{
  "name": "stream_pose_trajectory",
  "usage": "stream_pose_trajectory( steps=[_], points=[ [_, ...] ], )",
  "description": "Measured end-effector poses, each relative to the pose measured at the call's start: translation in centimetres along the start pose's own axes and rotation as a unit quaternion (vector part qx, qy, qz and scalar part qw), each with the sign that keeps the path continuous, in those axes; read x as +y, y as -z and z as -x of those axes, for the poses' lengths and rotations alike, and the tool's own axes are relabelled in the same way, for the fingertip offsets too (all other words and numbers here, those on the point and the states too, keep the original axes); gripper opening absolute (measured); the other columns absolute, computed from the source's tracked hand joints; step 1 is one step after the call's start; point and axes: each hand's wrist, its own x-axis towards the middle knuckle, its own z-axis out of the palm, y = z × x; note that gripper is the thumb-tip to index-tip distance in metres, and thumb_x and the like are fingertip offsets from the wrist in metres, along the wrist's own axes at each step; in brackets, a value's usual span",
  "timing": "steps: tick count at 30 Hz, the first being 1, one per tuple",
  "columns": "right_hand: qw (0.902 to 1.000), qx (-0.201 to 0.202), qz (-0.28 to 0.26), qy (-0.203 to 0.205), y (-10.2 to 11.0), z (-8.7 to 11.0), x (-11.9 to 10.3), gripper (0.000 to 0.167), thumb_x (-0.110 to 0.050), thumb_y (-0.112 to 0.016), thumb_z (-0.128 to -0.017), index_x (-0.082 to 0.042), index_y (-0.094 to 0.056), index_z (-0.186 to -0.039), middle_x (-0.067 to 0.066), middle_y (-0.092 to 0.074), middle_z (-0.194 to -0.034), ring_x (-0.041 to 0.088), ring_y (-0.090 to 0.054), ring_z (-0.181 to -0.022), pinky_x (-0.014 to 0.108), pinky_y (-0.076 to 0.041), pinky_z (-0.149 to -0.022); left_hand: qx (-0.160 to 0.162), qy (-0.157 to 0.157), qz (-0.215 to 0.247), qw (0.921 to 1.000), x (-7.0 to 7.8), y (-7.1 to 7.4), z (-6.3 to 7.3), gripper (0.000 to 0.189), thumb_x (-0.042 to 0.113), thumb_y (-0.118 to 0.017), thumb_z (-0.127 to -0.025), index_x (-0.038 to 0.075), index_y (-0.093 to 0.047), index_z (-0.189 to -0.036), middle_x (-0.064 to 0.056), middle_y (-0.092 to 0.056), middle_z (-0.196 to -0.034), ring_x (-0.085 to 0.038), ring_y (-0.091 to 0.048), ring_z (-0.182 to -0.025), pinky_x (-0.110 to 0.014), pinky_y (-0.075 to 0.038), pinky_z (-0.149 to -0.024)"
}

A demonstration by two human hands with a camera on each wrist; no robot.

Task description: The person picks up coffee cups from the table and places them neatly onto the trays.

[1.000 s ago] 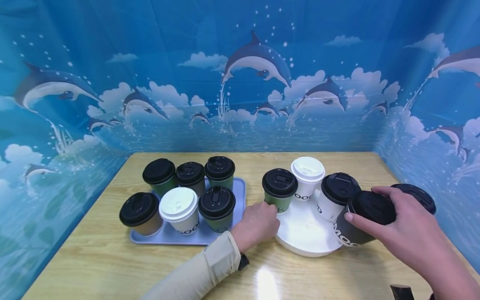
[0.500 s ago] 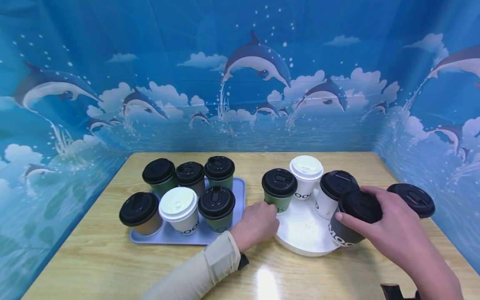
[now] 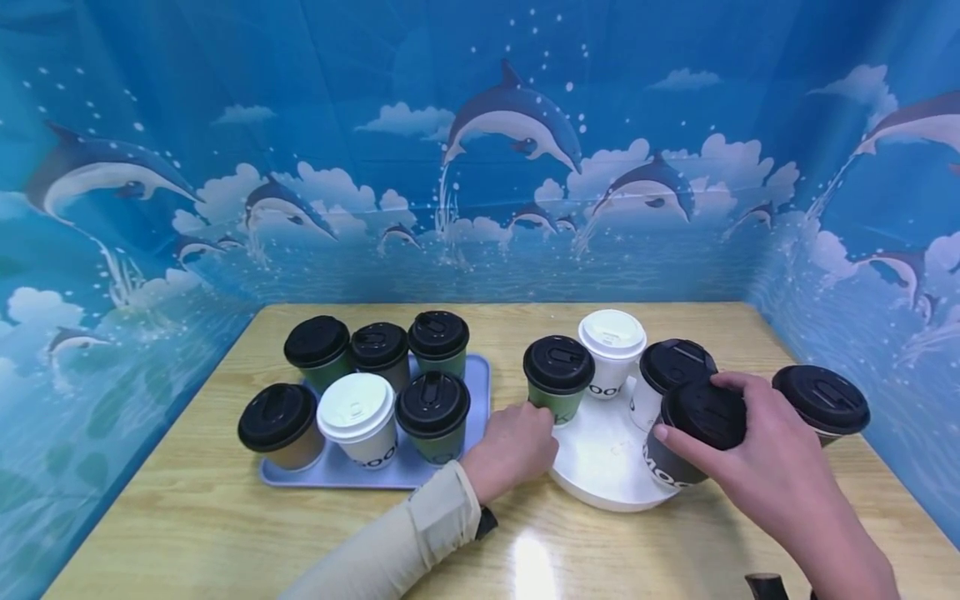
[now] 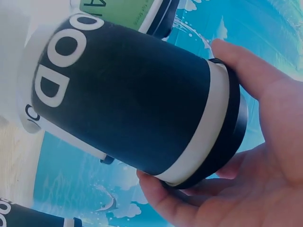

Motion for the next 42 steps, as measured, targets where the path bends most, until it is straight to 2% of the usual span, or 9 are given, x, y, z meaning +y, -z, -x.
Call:
stream_pose_trajectory(
  steps=[10, 18, 37, 42],
  points=[
    [0.9996, 0.010, -0.024, 0.012, -0.7, 0.5, -0.7, 0.097, -0.062, -0.078, -0.084, 0.005, -0.043, -0.144, 0.045, -0.041, -0.139, 0.065, -0.041, -0.121, 0.076, -0.037, -0.088, 0.001, -0.006, 0.003, 1.0000, -0.1, 0.2, 0.1, 0.014, 0.025, -0.066, -0.096, 0.016, -0.077, -0.095, -0.005, -0.074, -0.091, -0.020, -0.068, -0.075, -0.037, -0.053, -0.058],
    [0.9989, -0.001, -0.022, 0.041, -1.7, 0.7, -0.8, 0.091, -0.061, -0.079, -0.083, 0.004, -0.049, -0.139, 0.044, -0.046, -0.134, 0.063, -0.045, -0.119, 0.075, -0.040, -0.086, 0.015, -0.006, 0.007, 0.9998, -0.1, 0.0, 0.2, 0.014, 0.024, -0.066, -0.095, 0.017, -0.077, -0.091, -0.004, -0.074, -0.089, -0.019, -0.068, -0.073, -0.037, -0.053, -0.055],
    [0.9985, -0.010, -0.025, 0.049, -2.5, 0.8, -0.7, 0.096, -0.062, -0.081, -0.082, 0.009, -0.047, -0.138, 0.041, -0.047, -0.131, 0.059, -0.044, -0.119, 0.073, -0.039, -0.086, 0.014, -0.011, 0.006, 0.9998, -0.1, 0.0, 0.2, 0.016, 0.025, -0.066, -0.096, 0.016, -0.076, -0.089, -0.004, -0.073, -0.085, -0.018, -0.066, -0.069, -0.036, -0.051, -0.053],
    [0.9985, -0.030, -0.017, 0.043, -2.4, 0.6, -0.7, 0.098, -0.065, -0.078, -0.083, 0.008, -0.046, -0.140, 0.042, -0.046, -0.132, 0.061, -0.042, -0.120, 0.074, -0.039, -0.087, 0.009, -0.007, 0.008, 0.9999, -0.1, 0.0, 0.1, 0.015, 0.025, -0.066, -0.096, 0.016, -0.076, -0.089, -0.004, -0.072, -0.085, -0.018, -0.066, -0.068, -0.036, -0.051, -0.053]
  ],
)
